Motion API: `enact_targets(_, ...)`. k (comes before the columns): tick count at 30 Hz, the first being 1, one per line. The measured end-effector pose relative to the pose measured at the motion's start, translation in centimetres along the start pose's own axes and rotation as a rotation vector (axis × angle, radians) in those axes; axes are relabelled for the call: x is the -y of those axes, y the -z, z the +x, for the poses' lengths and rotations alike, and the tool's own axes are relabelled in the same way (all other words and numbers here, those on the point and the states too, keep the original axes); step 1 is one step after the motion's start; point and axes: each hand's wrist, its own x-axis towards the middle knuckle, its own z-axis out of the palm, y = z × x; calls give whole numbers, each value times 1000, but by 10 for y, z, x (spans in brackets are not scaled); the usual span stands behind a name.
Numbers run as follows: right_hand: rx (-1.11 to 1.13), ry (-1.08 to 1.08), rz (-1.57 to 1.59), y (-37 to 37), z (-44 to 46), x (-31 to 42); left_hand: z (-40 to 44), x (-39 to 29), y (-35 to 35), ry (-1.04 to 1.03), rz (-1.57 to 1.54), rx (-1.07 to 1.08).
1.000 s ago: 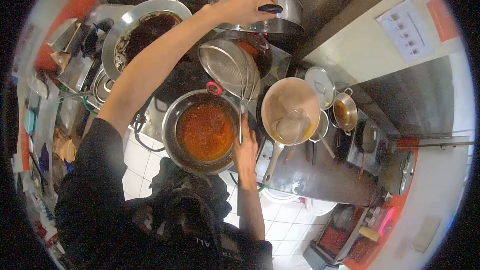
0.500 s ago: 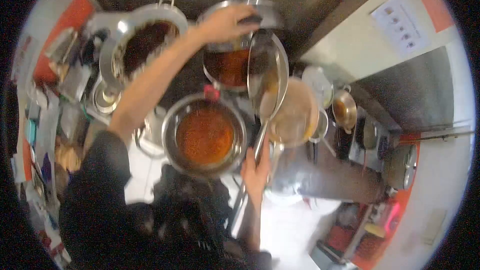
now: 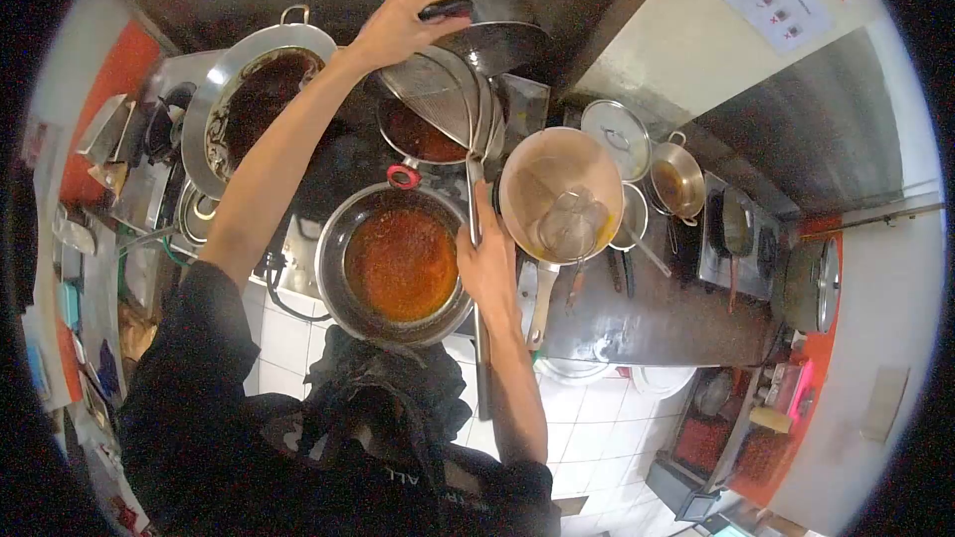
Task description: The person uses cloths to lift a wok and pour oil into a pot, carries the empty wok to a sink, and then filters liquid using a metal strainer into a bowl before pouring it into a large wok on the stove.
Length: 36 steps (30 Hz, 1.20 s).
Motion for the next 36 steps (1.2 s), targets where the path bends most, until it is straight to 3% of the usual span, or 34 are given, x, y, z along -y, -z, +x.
enact_targets(1, -55, 45, 65, -3, -3, -4, -1, 8, 2, -1, 4, -5)
enact_targets(3, -167, 203, -74, 2, -18, -2, -14, 20, 6, 458, -153, -79)
enact_targets(5, 11, -535, 705, 21, -32, 16, -20, 43, 3, 514, -79, -140)
enact_targets(7, -12, -577, 836, 28, -44, 12, -32, 65, -13, 666, -492, -446)
enact_targets(8, -43, -596, 858, 35, -46, 12, -35, 59, -12, 753, -525, -541)
enact_targets(9, -72, -619, 877, 41, -51, 11, -44, 69, -17, 754, -531, -541)
enact_targets(11, -102, -652, 876, 48, -61, 5, -70, 94, -33, 802, -711, -757)
enact_targets(15, -176, -655, 828, 56, -70, 1, -114, 73, -52, 881, -776, -908)
enact_targets(19, -169, -673, 867, 61, -68, 5, -136, 56, -68, 847, -724, -1205)
enact_targets(21, -168, -649, 854, 58, -70, 3, -149, 50, -70, 946, -729, -1376)
enact_targets(23, -171, -667, 850, 55, -68, 8, -168, 46, -73, 994, -741, -1412)
enact_targets(25, -184, -691, 846, 52, -69, 6, -188, 42, -82, 1044, -816, -1613)
enact_targets(31, -198, -710, 909, 44, -76, -30, -226, 14, -104, 1121, -917, -1606)
enact_targets(33, -206, -612, 941, 45, -73, -33, -240, -3, -119, 1230, -946, -1519)
enact_targets(34, -227, -620, 938, 45, -71, -30, -268, 4, -139, 1368, -786, -1308)
enact_targets(36, -224, -626, 914, 49, -67, -21, -265, -5, -148, 1404, -861, -1248)
